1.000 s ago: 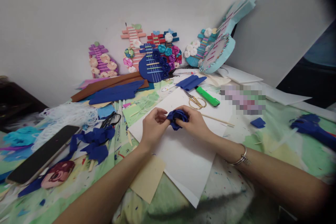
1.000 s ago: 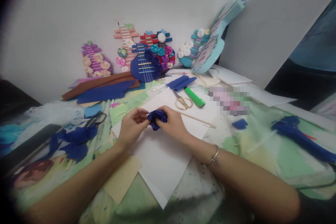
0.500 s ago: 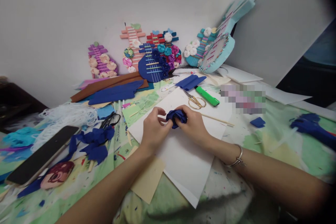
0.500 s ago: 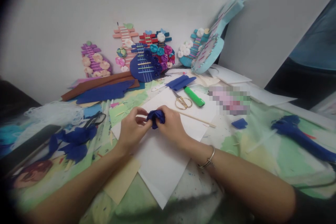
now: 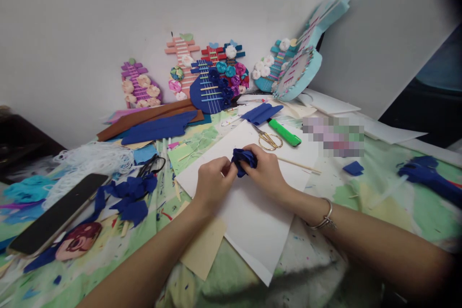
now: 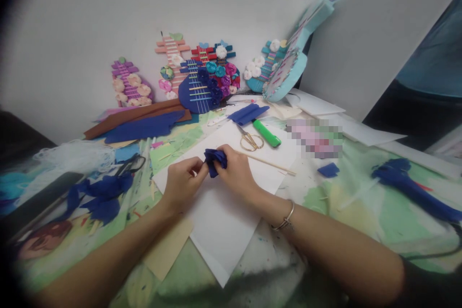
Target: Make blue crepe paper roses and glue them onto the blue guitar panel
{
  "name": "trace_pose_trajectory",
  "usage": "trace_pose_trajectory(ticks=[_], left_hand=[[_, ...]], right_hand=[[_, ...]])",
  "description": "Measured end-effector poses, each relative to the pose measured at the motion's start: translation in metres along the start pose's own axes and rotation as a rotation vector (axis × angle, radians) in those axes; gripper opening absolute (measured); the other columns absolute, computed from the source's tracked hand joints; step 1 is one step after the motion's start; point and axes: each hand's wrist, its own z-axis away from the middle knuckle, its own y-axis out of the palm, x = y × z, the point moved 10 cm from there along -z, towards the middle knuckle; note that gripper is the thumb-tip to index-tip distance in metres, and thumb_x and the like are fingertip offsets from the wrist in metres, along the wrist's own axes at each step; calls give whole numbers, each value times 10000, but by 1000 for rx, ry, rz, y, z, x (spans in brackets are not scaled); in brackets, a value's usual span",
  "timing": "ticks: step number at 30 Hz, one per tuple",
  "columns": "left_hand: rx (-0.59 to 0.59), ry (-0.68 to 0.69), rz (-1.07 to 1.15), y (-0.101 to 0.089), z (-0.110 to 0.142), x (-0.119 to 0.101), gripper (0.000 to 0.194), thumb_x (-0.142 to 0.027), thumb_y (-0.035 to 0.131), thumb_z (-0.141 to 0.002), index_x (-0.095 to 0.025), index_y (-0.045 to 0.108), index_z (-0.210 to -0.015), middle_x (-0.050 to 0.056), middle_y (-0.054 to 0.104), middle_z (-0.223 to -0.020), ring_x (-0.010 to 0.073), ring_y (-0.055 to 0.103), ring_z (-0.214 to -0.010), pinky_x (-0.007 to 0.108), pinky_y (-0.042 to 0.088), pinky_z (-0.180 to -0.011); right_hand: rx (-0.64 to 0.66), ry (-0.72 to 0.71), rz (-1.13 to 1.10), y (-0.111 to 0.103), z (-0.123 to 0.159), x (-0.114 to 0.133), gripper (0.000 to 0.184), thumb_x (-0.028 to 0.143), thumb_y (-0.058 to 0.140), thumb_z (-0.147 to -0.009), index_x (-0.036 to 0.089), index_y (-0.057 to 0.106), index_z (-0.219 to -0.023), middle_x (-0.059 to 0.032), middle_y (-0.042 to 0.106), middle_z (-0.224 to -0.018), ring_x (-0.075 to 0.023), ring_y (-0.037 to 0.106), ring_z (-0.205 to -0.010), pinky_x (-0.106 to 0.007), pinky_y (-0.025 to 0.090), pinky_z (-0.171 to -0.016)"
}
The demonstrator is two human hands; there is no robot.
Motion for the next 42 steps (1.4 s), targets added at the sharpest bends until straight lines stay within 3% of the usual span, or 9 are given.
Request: trace_pose_trajectory(ticks=[5,11,15,20,26,30,34,42], left_hand=[[14,-128,210,2,0,12,237,-345,650,-714,-207,461,-677,-26,561,-608,138,552,-567,253,393,-554],[168,-390,642,31,2,37,380,-465,621,-741,-213,412,-936,18,627,-773,213,670,-627,325,517,-528],[291,-499,890,51,6,38,412,-460,616,-756,-183,478,-1029,88,674,-854,240,692,-727,365,548,-627],[374,-590,1079,62,10,32,460,-535,512,-824,-131,580,-1032,156,675,-971,259,693,-798,391,549,-723],[413,-585,1167,61,9,33,485,-572,503,-831,-156,583,-1067,149,662,-1038,269,683,-863,416,544,-758],[419,-533,1150,60,7,33,376,-355,657,-757,-149,577,-1061,135,673,-1000,262,678,-870,420,534,-793],[358,-465,1095,56,5,31,385,-149,684,-654,-161,591,-1027,90,662,-1010,228,657,-883,384,540,-774],[240,-420,1028,53,4,37,311,-125,652,-635,-155,587,-938,47,659,-937,205,644,-895,389,542,-816]], right_hand=[[18,170,-301,9,-6,-28,232,215,645,-705,194,588,-929,-27,672,-886,-187,614,-824,-314,462,-742],[111,332,-606,25,-7,-44,291,291,654,-698,155,615,-951,-52,673,-879,-188,622,-821,-345,476,-787],[154,412,-764,32,-5,-43,273,323,642,-719,168,655,-943,-53,689,-912,-179,629,-823,-307,496,-741],[150,451,-792,31,-6,-50,262,404,598,-758,165,685,-820,-59,692,-822,-184,633,-738,-292,513,-616],[151,397,-779,23,-11,-51,273,406,594,-781,177,717,-863,-64,705,-837,-199,645,-794,-307,533,-653],[206,323,-760,22,-14,-46,274,408,645,-751,190,726,-895,-46,706,-877,-194,645,-844,-321,534,-740],[214,282,-725,20,-14,-45,285,423,640,-756,198,720,-911,-43,704,-907,-183,645,-848,-315,533,-745],[250,178,-639,20,-12,-40,357,447,649,-746,197,692,-998,-48,704,-945,-178,652,-819,-320,533,-738]])
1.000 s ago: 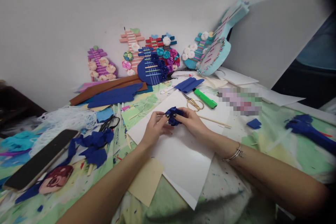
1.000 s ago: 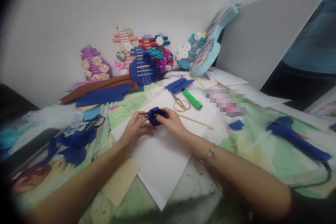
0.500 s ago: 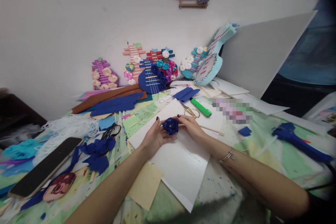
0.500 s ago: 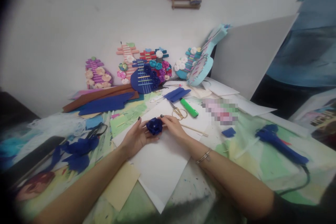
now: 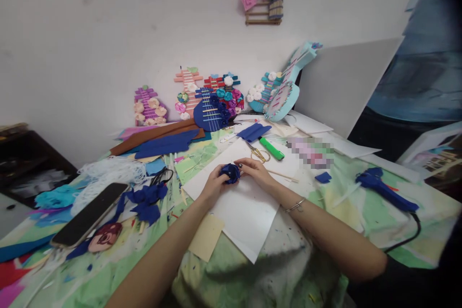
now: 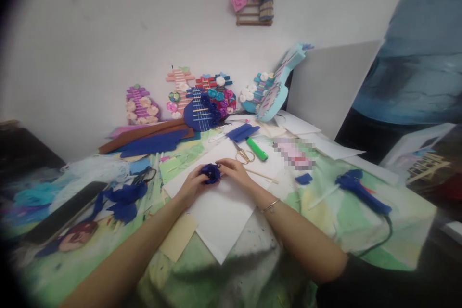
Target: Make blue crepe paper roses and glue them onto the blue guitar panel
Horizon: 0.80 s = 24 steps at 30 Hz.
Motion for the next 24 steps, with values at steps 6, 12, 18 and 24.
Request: trace_pose_trajectory(ticks=[6,12,18,24], left_hand=[[-30,18,-74,-7,0,4,241,-262,601,-867,-137,580,-1072,64,619,-1041,178,622,-889,367,542,-760],[-42,22,-167,-10,0,7,321,-326,563,-896,-150,554,-1164,87,591,-1144,201,609,-959,404,528,-806],[-60,50,-243,-14,-1,6,335,-329,563,-895,-154,548,-1180,92,580,-1173,211,601,-989,419,522,-826],[-89,90,-307,-23,-8,6,341,-328,565,-894,-156,545,-1188,94,574,-1188,216,596,-1003,424,519,-833]], right_hand=[[59,-72,122,10,3,4,354,433,651,-762,179,691,-1005,-63,709,-976,-194,640,-872,-339,511,-789],[67,-106,208,10,6,6,346,426,610,-794,168,673,-1017,-67,703,-994,-189,645,-888,-330,504,-802],[94,-134,319,14,6,5,357,358,653,-758,143,656,-1043,-79,694,-1026,-178,642,-896,-303,495,-807],[64,-133,491,20,8,4,391,291,705,-695,142,632,-1049,-62,685,-965,-156,618,-782,-275,484,-715]])
